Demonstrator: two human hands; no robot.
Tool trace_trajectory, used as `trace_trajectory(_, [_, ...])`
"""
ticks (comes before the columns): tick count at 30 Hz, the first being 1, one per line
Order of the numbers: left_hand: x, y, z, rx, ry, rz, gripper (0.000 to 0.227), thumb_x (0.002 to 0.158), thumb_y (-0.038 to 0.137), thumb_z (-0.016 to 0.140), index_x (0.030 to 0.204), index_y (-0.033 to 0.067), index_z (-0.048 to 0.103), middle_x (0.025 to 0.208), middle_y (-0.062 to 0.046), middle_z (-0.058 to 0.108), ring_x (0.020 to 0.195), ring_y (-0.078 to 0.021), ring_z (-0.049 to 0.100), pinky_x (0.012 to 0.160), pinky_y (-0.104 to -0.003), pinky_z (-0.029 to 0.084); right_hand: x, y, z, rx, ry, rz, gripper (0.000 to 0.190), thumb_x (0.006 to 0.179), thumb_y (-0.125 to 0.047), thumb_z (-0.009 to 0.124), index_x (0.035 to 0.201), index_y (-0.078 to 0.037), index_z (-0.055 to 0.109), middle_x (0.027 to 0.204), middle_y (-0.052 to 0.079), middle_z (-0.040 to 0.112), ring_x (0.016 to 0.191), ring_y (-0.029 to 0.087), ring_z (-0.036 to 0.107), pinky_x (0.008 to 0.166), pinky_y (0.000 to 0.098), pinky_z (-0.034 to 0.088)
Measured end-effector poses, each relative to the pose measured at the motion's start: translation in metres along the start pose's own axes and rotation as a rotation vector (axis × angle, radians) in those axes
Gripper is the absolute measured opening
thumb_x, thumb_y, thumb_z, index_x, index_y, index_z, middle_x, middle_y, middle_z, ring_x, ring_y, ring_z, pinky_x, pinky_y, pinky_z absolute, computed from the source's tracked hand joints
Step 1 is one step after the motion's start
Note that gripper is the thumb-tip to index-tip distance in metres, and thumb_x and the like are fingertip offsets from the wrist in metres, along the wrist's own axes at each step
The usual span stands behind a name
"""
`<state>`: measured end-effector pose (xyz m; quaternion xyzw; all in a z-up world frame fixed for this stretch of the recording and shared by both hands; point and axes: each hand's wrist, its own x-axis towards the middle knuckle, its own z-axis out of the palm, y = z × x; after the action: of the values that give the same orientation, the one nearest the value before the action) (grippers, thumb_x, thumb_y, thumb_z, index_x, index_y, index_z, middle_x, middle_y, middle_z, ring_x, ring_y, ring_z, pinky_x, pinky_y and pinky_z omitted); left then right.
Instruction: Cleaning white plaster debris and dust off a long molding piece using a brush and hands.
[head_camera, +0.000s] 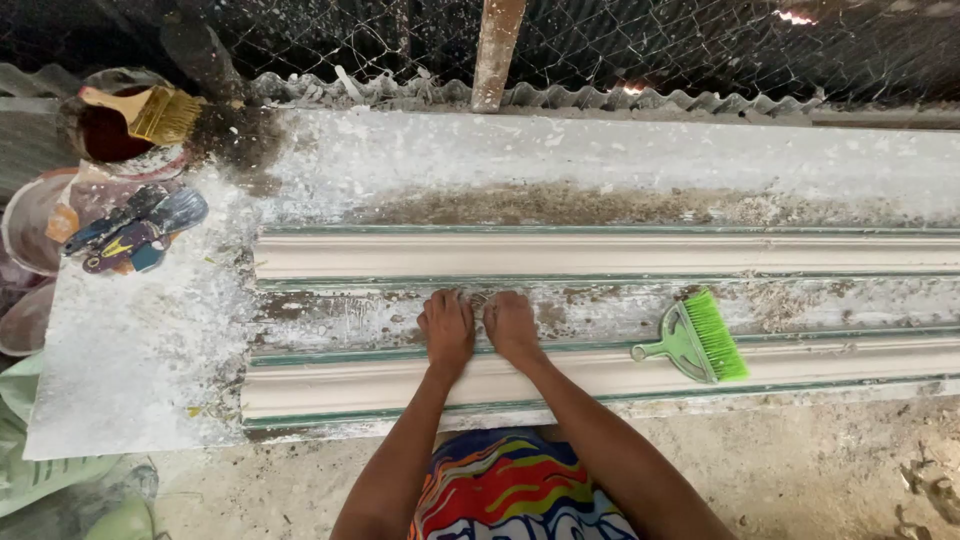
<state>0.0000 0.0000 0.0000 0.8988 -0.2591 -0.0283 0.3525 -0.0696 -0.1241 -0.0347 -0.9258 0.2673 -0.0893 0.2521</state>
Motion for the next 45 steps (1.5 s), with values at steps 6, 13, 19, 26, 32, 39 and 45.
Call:
trace_trajectory(6, [-0.001, 0.015, -0.019, 0.059, -0.090, 0.063, 0.027, 0.100, 0.021, 0.058, 0.122, 0.0080, 0.068, 0.124, -0.013, 0.054, 0.116, -0.0327, 0.048, 0.099, -0.053, 0.035, -0.012, 0.008, -0.031, 0.356, -0.115, 0.083, 0.017, 0.096, -0.015, 0.061, 0.107, -0.003, 0.058, 0.090, 0.022, 0.067, 0.080, 0.038, 0.065, 0.071, 0.0491, 0.053])
trace_trajectory(13, [-0.009, -0.010, -0.004, 0.173, -0.075, 0.220, 0.026, 0.089, 0.009, 0.063, 0.113, 0.0080, 0.072, 0.132, -0.013, 0.053, 0.120, -0.0337, 0.048, 0.101, -0.053, 0.035, -0.017, 0.045, -0.008, 0.445, -0.134, 0.212, 0.021, 0.101, -0.020, 0.060, 0.111, -0.002, 0.057, 0.088, 0.015, 0.070, 0.077, 0.026, 0.070, 0.070, 0.0382, 0.055])
trace_trajectory(19, [-0.014, -0.014, 0.000, 0.238, -0.131, 0.177, 0.017, 0.093, 0.006, 0.063, 0.109, 0.0033, 0.067, 0.131, -0.012, 0.050, 0.121, -0.0336, 0.047, 0.103, -0.053, 0.038, -0.023, 0.093, 0.009, 0.746, -0.116, 0.238, 0.018, 0.104, -0.015, 0.054, 0.111, 0.002, 0.057, 0.091, 0.009, 0.071, 0.084, 0.017, 0.068, 0.076, 0.0317, 0.055])
trace_trajectory(26, [-0.009, -0.017, 0.014, 0.181, -0.171, 0.269, 0.028, 0.089, 0.001, 0.057, 0.116, -0.0050, 0.060, 0.121, -0.019, 0.055, 0.111, -0.0375, 0.053, 0.093, -0.055, 0.042, -0.030, 0.126, -0.028, 1.152, -0.087, 0.294, 0.016, 0.105, -0.016, 0.060, 0.109, -0.001, 0.056, 0.091, 0.006, 0.068, 0.082, 0.013, 0.063, 0.073, 0.0309, 0.053])
trace_trajectory(32, [0.001, 0.098, 0.000, -0.330, -0.201, 0.329, 0.017, 0.105, 0.011, 0.056, 0.115, -0.0004, 0.063, 0.105, -0.021, 0.066, 0.091, -0.0390, 0.064, 0.081, -0.048, 0.053, -0.043, 0.103, -0.130, 1.127, -0.277, 0.107, 0.031, 0.102, -0.022, 0.060, 0.124, -0.001, 0.062, 0.126, 0.000, 0.065, 0.108, 0.010, 0.058, 0.093, 0.0305, 0.047])
trace_trajectory(39, [0.013, 0.210, 0.051, -0.641, -0.361, 0.082, 0.026, 0.105, 0.016, 0.052, 0.124, 0.0011, 0.063, 0.091, -0.013, 0.074, 0.082, -0.0182, 0.073, 0.075, -0.032, 0.059, -0.031, 0.171, -0.193, 1.088, -0.139, -0.167, 0.023, 0.108, -0.024, 0.055, 0.111, -0.001, 0.057, 0.144, 0.003, 0.056, 0.128, 0.014, 0.055, 0.105, 0.0319, 0.045])
trace_trajectory(45, [0.004, 0.306, 0.114, -0.824, -0.385, -0.069, 0.025, 0.105, 0.015, 0.054, 0.121, -0.0013, 0.063, 0.089, -0.006, 0.070, 0.080, -0.0129, 0.067, 0.074, -0.029, 0.056, -0.026, 0.275, -0.224, 1.037, -0.160, 0.073, 0.016, 0.107, -0.019, 0.059, 0.110, -0.003, 0.060, 0.090, 0.003, 0.060, 0.080, 0.010, 0.049, 0.072, 0.0291, 0.044])
